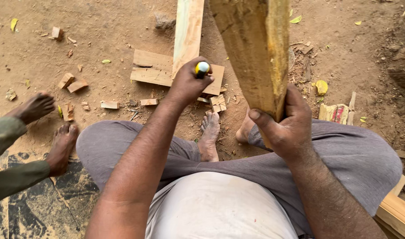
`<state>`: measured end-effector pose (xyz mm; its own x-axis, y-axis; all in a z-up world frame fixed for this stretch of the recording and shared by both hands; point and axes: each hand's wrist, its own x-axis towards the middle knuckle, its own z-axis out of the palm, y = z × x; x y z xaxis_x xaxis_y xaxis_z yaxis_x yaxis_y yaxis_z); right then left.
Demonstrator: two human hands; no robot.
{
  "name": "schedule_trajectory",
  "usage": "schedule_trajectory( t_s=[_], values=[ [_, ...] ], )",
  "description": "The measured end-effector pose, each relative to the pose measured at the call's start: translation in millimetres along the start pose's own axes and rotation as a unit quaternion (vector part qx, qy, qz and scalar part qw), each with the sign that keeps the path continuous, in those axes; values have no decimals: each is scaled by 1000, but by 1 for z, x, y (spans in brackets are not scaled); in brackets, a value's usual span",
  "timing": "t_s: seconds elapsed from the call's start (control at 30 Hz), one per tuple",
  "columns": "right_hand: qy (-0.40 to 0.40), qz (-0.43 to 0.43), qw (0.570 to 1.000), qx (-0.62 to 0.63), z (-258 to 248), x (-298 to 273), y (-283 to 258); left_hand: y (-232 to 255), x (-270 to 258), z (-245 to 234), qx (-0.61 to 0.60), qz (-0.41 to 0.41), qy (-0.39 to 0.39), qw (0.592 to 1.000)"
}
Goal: The person uses a chisel and a wooden block as a mallet to carve a notch into a piece of lumber while sitting on the ground.
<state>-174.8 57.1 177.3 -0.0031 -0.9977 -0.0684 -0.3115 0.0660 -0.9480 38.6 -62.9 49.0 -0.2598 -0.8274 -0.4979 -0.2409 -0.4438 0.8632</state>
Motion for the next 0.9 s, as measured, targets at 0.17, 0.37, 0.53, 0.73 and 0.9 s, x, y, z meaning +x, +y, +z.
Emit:
schedule_trajectory(
  t_s=[0.17,0.37,0.53,0.73,0.9],
  values=[
    [3,-26,1000,-6,3,-2,6,-1,-4,4,137,40,22,990],
    [-165,281,896,-300,33,25,14,-34,-6,4,118,-9,-45,992],
    [-133,116,930,-321,29,14,16,-71,-8,-16,46,118,-12,992],
    [-169,142,930,-295,39,19,12,-76,-29,-4,134,158,49,977],
    [-167,219,913,-303,29,18,14,-64,-24,11,66,123,67,988]
  ],
)
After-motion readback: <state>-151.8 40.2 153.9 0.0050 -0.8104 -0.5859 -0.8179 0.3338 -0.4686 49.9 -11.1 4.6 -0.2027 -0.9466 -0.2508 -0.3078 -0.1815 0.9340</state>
